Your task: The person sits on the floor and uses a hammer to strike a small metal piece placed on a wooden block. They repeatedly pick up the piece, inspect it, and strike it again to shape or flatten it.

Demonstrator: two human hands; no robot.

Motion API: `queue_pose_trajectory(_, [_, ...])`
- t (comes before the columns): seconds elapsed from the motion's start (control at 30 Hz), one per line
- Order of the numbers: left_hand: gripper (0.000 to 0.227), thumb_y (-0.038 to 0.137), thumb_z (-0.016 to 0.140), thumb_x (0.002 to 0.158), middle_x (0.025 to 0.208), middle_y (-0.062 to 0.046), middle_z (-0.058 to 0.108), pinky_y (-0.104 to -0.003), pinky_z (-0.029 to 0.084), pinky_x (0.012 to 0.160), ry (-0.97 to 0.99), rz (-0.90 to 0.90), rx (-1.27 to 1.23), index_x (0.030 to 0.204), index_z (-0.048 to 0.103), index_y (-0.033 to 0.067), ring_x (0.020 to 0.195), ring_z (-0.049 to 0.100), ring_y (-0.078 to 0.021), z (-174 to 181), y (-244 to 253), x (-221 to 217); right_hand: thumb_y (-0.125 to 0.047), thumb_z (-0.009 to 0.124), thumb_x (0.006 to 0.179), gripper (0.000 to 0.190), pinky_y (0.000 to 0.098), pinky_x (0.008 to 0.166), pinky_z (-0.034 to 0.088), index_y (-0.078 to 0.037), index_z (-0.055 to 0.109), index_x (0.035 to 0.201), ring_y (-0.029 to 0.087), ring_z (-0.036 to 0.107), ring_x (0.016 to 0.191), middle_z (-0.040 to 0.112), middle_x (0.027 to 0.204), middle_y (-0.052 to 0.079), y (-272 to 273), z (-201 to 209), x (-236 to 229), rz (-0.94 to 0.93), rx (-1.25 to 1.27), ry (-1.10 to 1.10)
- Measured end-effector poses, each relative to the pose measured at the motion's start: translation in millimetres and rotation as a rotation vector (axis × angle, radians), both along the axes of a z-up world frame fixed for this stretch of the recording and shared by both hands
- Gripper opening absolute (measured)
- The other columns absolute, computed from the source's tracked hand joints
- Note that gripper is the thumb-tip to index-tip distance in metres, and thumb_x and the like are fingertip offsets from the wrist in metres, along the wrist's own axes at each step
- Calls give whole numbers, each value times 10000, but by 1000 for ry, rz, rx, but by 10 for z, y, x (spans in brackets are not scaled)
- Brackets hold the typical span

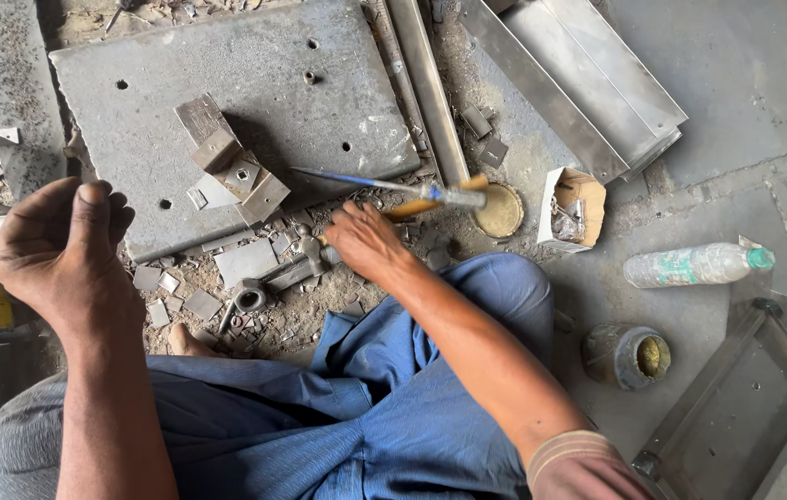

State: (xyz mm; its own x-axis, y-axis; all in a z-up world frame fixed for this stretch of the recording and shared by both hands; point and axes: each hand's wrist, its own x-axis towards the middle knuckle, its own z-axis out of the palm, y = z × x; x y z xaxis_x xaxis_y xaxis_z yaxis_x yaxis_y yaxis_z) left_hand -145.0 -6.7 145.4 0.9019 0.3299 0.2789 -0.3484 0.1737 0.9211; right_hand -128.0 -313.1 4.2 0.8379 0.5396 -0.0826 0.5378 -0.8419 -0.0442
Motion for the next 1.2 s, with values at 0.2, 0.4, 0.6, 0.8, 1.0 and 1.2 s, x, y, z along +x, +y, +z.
queue_pose_trajectory(0.2, [102,52,711,1197,958,-148,733,-338,679,776,66,46,-67,1180,685,-45,825,749,-184,-65,24,16,-61,637,880,140,494,835,490,-100,764,836,306,618,987,685,939,158,-125,202,351,29,47,42])
queue_pose_trajectory(0.4, [176,-38,696,1064,1080,-152,757,-335,673,861,92,87,-139,1239,682,-47,949,768,-194,78,17,77,-61,624,829,98,465,842,518,-102,713,822,300,651,970,685,944,130,-279,287,221,76,177,-188])
queue_pose_trajectory(0.6, [184,-42,759,999,1036,-164,763,-359,696,847,90,106,-105,1170,693,-63,928,790,-203,131,-11,50,-27,629,901,76,504,782,555,-69,665,849,390,685,883,696,917,188,-1107,217,-31,-113,0,70])
queue_pose_trajectory(0.8, [301,251,675,1086,787,-145,711,-300,612,640,203,265,-214,973,703,-26,671,707,-170,-32,64,95,-447,833,726,495,454,804,578,-15,752,954,357,747,932,748,981,221,-1911,-50,-89,-340,-311,632])
queue_pose_trajectory(1.0, [149,155,643,998,897,-95,738,-293,608,705,148,255,-457,1052,682,21,752,725,-146,-372,253,195,-514,853,689,576,443,764,587,-3,759,937,337,762,867,751,946,233,-2004,-451,75,-261,-391,724])
queue_pose_trajectory(1.2, [251,-15,723,884,978,-120,744,-290,599,729,242,311,-290,1127,692,-66,816,705,-168,-745,280,259,-489,842,688,532,445,761,598,-27,756,939,328,756,849,756,962,228,-1887,-414,64,-181,-453,713])
